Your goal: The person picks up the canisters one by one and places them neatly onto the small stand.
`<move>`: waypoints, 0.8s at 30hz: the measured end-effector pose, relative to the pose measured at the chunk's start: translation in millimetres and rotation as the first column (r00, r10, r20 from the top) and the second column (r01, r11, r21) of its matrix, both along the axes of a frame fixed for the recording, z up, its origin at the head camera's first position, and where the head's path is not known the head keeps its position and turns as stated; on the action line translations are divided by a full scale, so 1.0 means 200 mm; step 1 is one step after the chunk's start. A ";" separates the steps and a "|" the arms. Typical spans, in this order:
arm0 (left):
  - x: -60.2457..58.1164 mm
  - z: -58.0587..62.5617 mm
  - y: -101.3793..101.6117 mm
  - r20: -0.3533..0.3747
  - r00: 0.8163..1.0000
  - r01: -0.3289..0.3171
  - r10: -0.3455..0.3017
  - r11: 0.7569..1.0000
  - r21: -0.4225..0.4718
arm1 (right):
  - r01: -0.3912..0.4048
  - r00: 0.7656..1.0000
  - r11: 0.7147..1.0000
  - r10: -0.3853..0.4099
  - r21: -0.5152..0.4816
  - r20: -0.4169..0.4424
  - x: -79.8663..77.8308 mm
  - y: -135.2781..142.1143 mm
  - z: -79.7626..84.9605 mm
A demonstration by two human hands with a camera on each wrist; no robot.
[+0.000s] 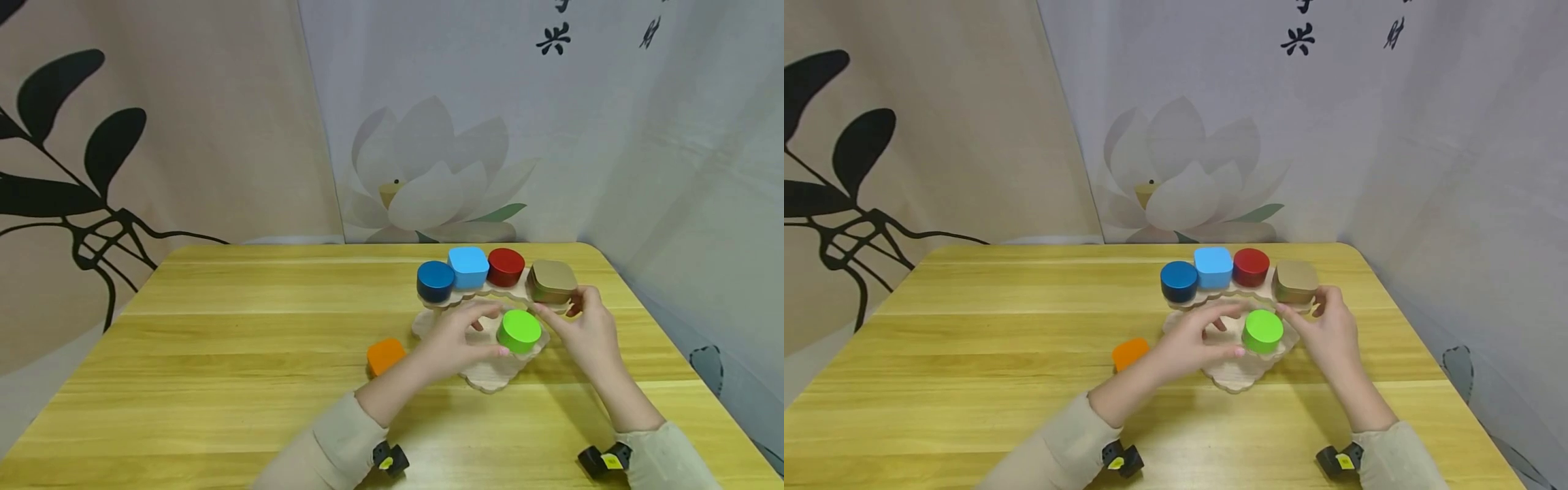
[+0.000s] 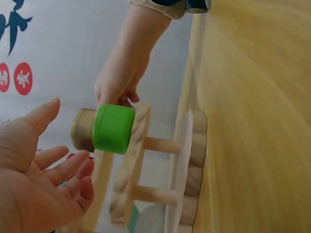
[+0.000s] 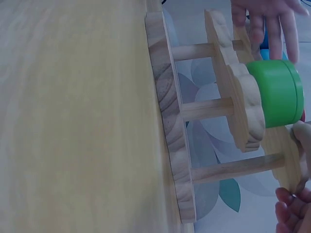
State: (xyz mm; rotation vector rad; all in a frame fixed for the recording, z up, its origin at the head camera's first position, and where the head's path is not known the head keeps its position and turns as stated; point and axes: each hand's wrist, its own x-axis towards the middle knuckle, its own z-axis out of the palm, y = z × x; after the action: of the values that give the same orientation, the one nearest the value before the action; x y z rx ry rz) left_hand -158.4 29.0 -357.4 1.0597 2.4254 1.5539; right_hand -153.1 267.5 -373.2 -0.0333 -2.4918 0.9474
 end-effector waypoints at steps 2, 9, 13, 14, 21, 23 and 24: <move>0.02 0.01 -0.04 0.012 1.000 0.016 -0.016 1.000 0.008 | 0.003 1.000 1.000 -0.003 -0.002 -0.002 0.00 0.00 0.00; 0.07 0.01 -0.17 0.084 0.996 -0.022 0.020 0.999 0.025 | 0.009 1.000 1.000 -0.009 -0.007 -0.006 0.00 0.00 0.00; 0.09 0.01 -0.25 0.075 0.996 -0.046 0.044 0.999 0.020 | 0.009 1.000 1.000 -0.010 -0.010 -0.006 -0.01 0.00 -0.01; 0.09 0.01 -0.26 0.070 0.996 -0.051 0.049 0.999 0.016 | 0.009 1.000 1.000 -0.009 -0.010 -0.006 -0.01 0.00 -0.01; 0.10 -0.02 -0.39 0.050 0.995 -0.082 0.082 0.997 -0.008 | 0.014 1.000 1.000 -0.014 -0.006 -0.012 -0.01 0.00 -0.01; 0.10 -0.03 -0.43 0.053 0.995 -0.088 0.088 0.996 -0.004 | 0.017 1.000 1.000 -0.017 -0.006 -0.008 -0.01 0.00 -0.01; 0.10 -0.04 -0.45 0.054 0.994 -0.092 0.092 0.996 -0.002 | 0.018 1.000 1.000 -0.018 -0.007 -0.006 -0.01 0.00 -0.01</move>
State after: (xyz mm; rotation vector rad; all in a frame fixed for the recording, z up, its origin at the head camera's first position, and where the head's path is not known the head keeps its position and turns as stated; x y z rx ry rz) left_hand -138.2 -61.3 -365.9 0.9058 2.4703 1.5876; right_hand -154.9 268.3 -376.1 -0.0552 -2.4787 0.9475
